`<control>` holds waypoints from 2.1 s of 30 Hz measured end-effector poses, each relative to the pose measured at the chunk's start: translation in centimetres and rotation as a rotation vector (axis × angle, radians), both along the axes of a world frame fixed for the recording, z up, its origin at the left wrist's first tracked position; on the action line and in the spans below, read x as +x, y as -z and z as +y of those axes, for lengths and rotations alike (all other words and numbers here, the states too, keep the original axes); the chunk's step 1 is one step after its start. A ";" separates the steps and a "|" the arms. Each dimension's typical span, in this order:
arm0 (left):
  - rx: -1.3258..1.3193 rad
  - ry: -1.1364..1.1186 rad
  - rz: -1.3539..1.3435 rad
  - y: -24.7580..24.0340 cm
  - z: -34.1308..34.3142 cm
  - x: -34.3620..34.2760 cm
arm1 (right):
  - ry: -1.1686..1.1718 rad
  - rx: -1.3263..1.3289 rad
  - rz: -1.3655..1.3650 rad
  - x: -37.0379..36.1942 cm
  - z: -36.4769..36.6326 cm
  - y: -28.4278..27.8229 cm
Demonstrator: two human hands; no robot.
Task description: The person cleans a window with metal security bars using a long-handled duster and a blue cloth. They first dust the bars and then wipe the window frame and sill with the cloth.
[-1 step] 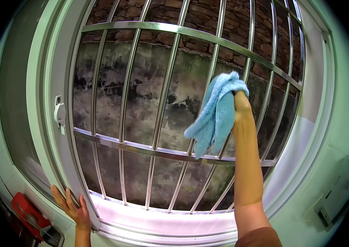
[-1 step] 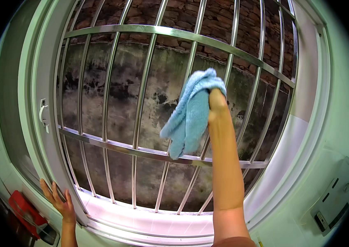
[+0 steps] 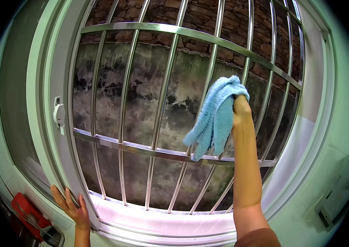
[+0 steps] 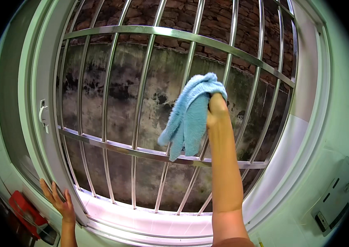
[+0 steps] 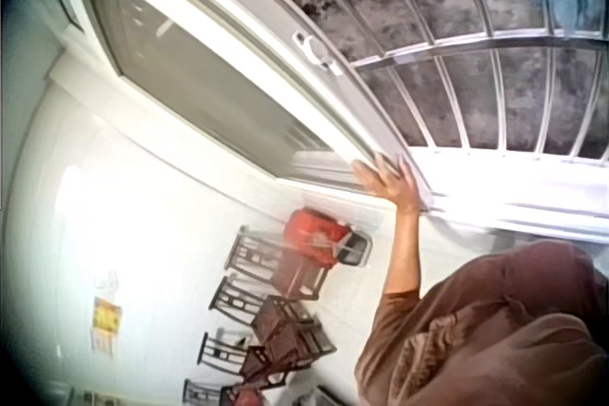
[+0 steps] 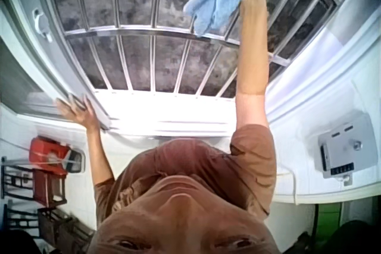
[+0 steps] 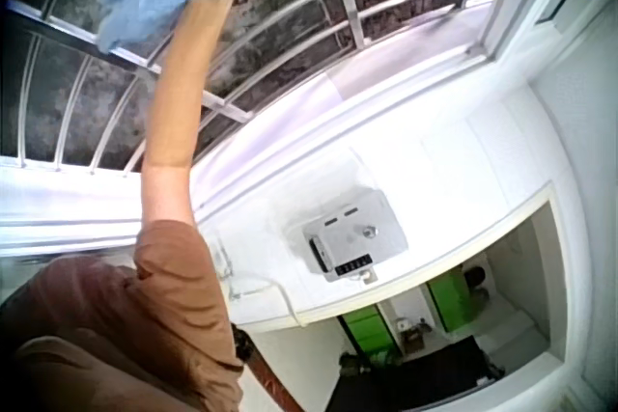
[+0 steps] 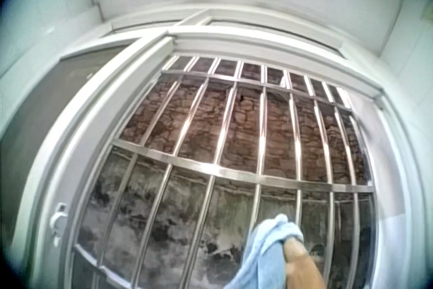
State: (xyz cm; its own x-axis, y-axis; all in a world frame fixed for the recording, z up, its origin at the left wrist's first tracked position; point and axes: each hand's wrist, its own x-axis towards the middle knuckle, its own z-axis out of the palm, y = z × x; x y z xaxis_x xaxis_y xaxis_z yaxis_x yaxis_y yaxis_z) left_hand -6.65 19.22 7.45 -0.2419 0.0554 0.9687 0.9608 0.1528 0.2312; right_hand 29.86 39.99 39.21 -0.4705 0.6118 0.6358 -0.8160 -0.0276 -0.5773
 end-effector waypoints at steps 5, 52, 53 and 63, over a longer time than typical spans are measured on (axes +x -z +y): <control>0.027 -0.024 0.012 -0.1 -0.2 0.0 | 0.622 0.287 0.150 0.8 -3.5 0.2; 0.065 1.210 -0.567 -16.6 22.6 17.7 | 2.132 1.417 -0.563 7.4 6.2 -11.4; 0.071 1.199 -0.573 -16.4 22.5 17.4 | 2.218 1.410 -0.545 6.2 5.7 -11.1; 0.054 1.197 -0.637 -16.2 22.2 16.3 | 2.417 1.495 -1.293 3.0 1.9 9.5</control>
State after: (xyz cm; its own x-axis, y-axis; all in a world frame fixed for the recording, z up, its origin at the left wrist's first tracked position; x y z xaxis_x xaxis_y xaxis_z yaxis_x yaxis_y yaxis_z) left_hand 9.68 41.39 23.69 -0.4757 0.5119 0.7153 0.2218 -0.7172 0.6607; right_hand 32.83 41.94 29.76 -0.4552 0.1931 0.8692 0.8848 -0.0112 0.4659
